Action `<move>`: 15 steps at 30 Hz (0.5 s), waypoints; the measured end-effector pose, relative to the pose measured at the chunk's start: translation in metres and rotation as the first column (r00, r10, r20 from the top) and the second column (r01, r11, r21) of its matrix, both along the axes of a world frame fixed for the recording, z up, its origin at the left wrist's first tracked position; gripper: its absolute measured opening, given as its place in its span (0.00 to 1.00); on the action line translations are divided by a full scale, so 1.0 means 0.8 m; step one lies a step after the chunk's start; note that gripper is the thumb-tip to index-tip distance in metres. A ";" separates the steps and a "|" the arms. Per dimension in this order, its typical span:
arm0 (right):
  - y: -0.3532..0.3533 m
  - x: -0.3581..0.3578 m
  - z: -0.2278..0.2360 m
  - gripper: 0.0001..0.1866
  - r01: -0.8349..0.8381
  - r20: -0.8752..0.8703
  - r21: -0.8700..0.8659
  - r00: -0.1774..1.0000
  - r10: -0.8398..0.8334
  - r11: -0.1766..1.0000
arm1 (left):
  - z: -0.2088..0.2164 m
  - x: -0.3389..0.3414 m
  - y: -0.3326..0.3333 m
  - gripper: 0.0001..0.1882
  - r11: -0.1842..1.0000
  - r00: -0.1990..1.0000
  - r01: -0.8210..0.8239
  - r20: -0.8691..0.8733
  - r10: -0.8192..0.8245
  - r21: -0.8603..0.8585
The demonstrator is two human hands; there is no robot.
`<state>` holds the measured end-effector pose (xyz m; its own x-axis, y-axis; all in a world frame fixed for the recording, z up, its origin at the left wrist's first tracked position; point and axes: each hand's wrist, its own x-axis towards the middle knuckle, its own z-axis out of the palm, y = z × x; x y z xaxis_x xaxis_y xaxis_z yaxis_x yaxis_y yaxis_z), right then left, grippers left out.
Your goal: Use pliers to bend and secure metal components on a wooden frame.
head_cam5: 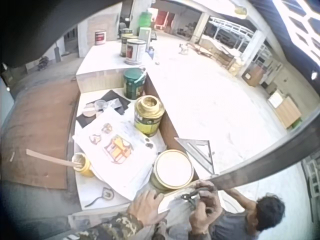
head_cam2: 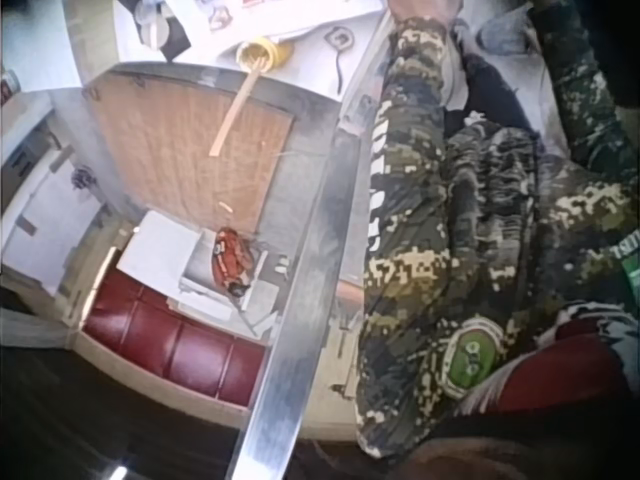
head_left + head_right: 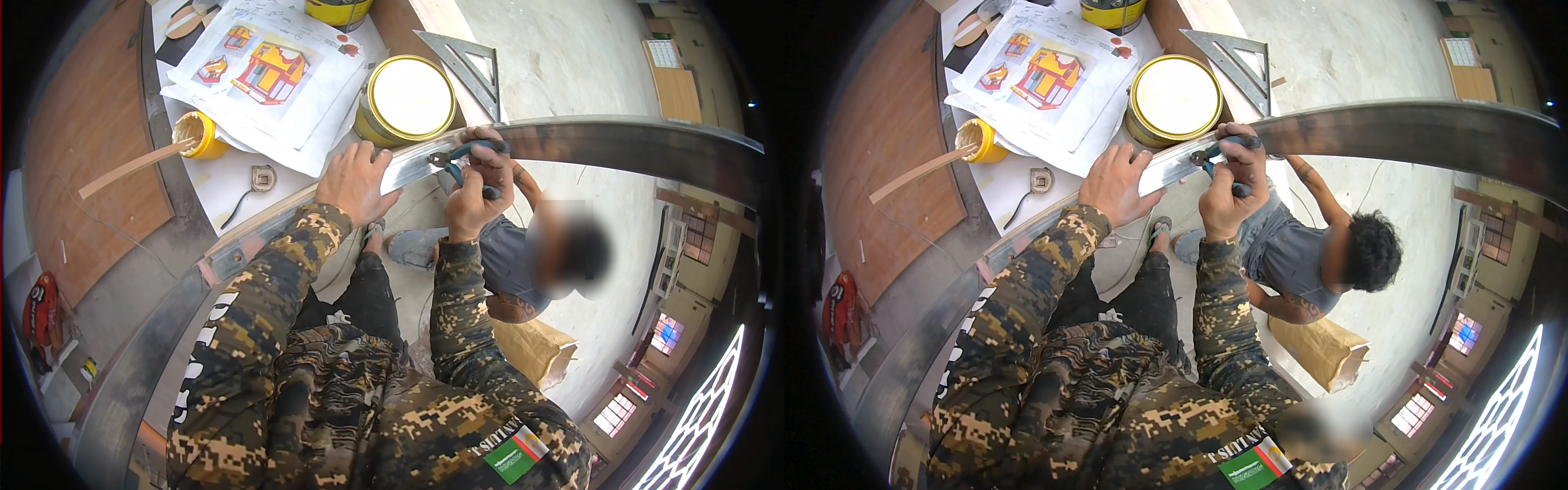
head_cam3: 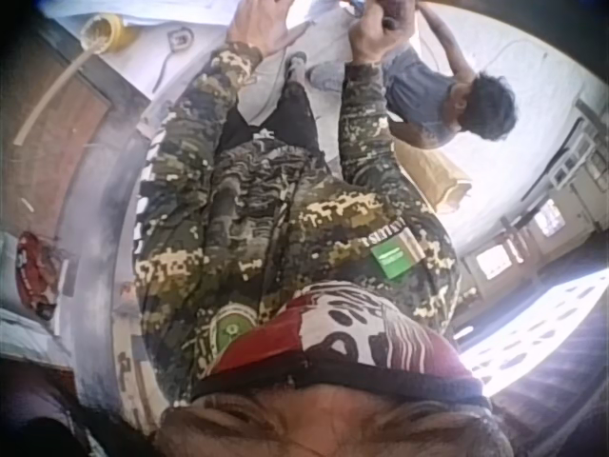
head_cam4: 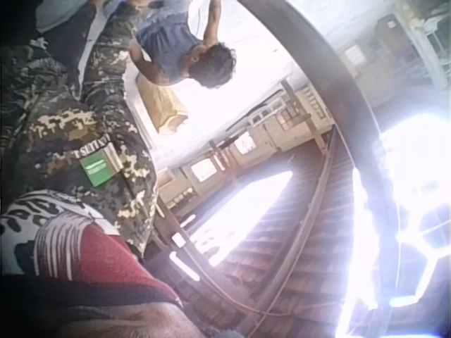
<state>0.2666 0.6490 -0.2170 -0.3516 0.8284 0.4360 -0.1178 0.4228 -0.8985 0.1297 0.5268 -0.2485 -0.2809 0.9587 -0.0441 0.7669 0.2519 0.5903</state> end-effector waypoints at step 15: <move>0.030 -0.019 0.018 0.31 -0.259 -0.126 -0.193 0.963 0.238 0.946 | 0.007 0.002 0.002 0.29 1.000 1.000 0.001 0.003 -0.001 -0.023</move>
<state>0.2515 0.6732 -0.2030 -0.5213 0.7955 0.3088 -0.2891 0.1759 -0.9410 0.1315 0.5285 -0.2427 -0.2795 0.9578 -0.0668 0.7653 0.2642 0.5869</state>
